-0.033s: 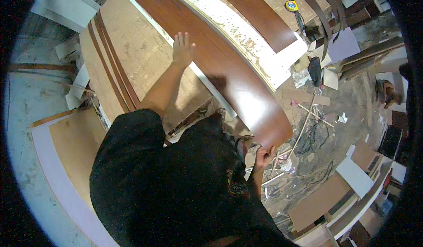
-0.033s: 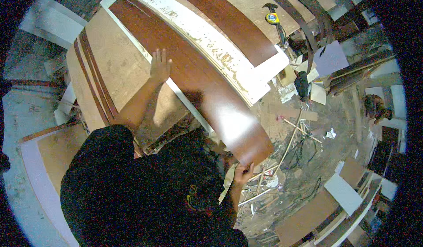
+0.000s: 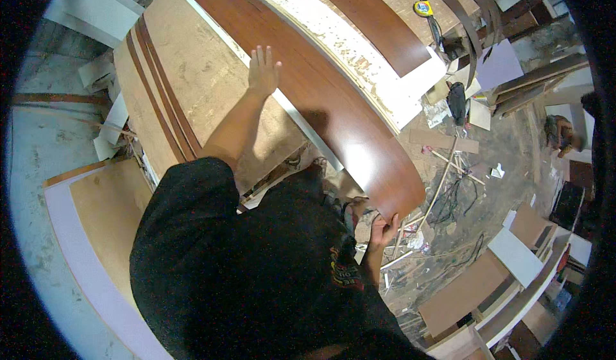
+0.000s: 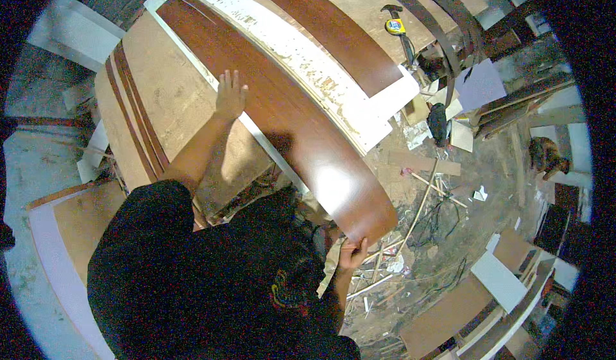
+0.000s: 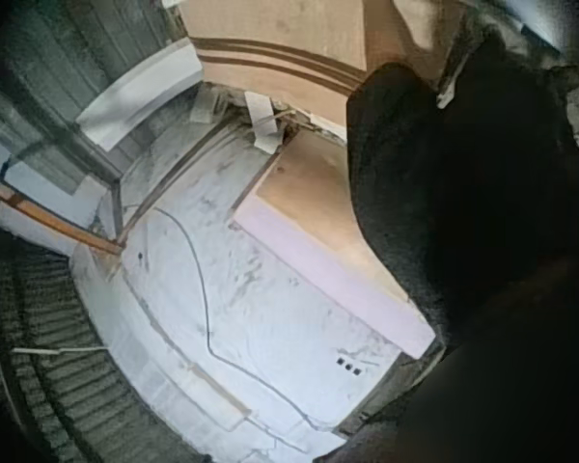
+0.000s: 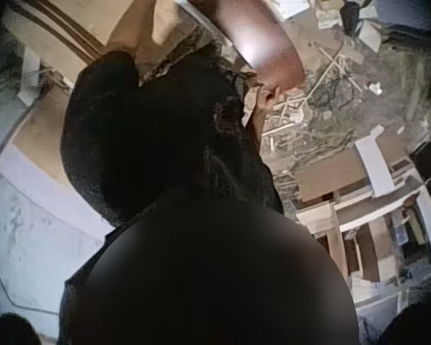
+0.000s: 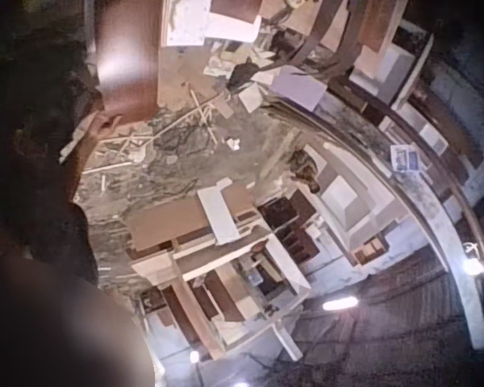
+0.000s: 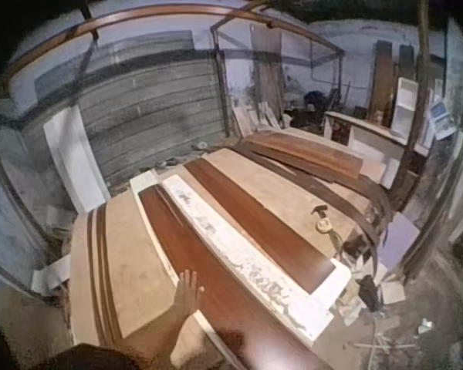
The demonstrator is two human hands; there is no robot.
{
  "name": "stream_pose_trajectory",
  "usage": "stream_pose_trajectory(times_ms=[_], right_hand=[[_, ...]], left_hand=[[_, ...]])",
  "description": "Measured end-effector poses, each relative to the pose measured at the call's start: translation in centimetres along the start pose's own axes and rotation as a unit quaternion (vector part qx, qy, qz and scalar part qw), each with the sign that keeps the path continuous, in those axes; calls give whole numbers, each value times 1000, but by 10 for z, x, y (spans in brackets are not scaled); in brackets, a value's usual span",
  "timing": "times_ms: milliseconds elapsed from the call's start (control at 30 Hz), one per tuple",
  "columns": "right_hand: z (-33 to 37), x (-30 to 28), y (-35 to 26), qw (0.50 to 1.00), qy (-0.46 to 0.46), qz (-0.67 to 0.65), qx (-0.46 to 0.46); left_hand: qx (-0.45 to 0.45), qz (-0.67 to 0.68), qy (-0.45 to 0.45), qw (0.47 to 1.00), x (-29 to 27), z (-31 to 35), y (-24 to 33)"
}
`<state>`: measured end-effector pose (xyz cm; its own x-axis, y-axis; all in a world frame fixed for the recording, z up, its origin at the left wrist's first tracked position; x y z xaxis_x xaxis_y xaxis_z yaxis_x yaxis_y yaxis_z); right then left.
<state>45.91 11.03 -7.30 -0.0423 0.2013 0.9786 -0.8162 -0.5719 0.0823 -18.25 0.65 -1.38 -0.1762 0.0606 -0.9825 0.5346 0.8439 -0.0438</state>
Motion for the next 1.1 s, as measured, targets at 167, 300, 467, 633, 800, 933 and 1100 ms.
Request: stream_pose_trajectory(times_ms=[167, 300, 467, 633, 800, 933, 1100], right_hand=[[12, 34, 21, 958, 216, 176, -72], [5, 44, 52, 936, 280, 204, -66], [-6, 52, 62, 892, 307, 316, -96], [-19, 42, 85, 873, 326, 363, -26], [-35, 32, 124, 882, 339, 326, 27], [-66, 42, 172, 923, 230, 304, 56], [-73, 11, 189, 914, 363, 168, 70]], left_hand=[[-9, -23, -9, 1000, 9, -32, -25], [-32, -62, -65, 995, 16, -54, -40], [-7, -51, -13, 999, 5, -29, -14], [32, 115, 46, 992, -27, 67, 53], [50, 134, 1, 990, -57, 149, 99], [43, 86, 42, 994, -59, 144, 98], [-46, 134, 21, 990, -27, 107, 75]])
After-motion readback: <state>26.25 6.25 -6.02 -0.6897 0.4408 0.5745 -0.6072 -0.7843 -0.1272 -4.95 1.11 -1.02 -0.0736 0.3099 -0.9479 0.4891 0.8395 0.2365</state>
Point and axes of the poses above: each hand's wrist, its own z-axis away from the middle knuckle, its own x-axis out of the palm, y = z × x, the point moved 8 cm from there along -z, towards the middle knuckle, and after that the axes turned 7 degrees about -x, right-handed, at the moved point
